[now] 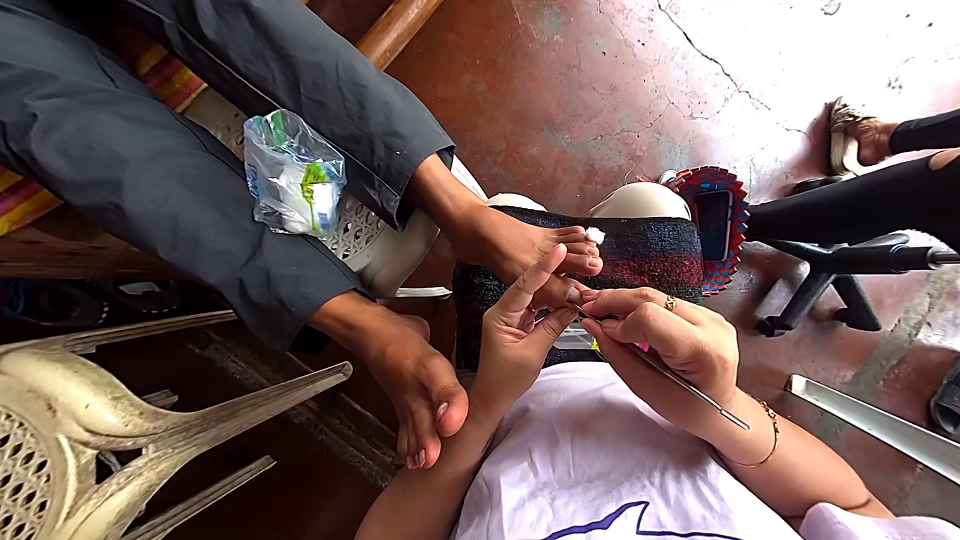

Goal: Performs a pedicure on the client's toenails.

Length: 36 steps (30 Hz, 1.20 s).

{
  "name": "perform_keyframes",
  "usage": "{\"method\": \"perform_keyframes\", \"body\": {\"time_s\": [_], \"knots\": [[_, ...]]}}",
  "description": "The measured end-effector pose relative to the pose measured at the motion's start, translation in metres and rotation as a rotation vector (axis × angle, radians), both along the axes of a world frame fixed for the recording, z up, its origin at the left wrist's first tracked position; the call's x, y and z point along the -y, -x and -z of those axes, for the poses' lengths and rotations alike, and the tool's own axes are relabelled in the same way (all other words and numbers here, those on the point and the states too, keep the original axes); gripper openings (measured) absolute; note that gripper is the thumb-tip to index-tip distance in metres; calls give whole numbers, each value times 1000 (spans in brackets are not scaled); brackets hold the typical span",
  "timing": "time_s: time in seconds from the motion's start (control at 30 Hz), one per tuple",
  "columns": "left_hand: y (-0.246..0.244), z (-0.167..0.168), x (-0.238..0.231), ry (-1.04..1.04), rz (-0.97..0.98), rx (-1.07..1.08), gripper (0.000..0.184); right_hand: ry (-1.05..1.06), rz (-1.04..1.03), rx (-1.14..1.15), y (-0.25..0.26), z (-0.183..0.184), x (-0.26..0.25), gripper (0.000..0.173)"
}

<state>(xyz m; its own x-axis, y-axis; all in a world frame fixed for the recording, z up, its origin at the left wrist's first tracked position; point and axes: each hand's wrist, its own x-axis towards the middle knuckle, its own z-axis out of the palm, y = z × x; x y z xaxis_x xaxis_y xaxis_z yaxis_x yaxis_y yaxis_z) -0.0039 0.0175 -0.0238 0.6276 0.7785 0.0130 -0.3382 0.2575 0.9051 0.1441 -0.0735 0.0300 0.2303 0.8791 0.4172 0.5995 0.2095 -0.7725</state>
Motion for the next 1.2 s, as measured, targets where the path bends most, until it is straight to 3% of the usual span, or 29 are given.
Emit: {"method": "perform_keyframes", "body": {"time_s": [0.43, 0.67, 0.87, 1.2], "knots": [[2, 0, 0, 21, 11, 15, 59, -19, -41, -10, -3, -1, -1, 14], [1, 0, 0, 27, 5, 15, 58, 11, 12, -135, 0, -2, 0, 14], [1, 0, 0, 15, 7, 10, 58, -16, 15, -22, 2, 0, 0, 15], [2, 1, 1, 2, 9, 6, 59, -13, -29, -204, -7, 0, -5, 12]]}}
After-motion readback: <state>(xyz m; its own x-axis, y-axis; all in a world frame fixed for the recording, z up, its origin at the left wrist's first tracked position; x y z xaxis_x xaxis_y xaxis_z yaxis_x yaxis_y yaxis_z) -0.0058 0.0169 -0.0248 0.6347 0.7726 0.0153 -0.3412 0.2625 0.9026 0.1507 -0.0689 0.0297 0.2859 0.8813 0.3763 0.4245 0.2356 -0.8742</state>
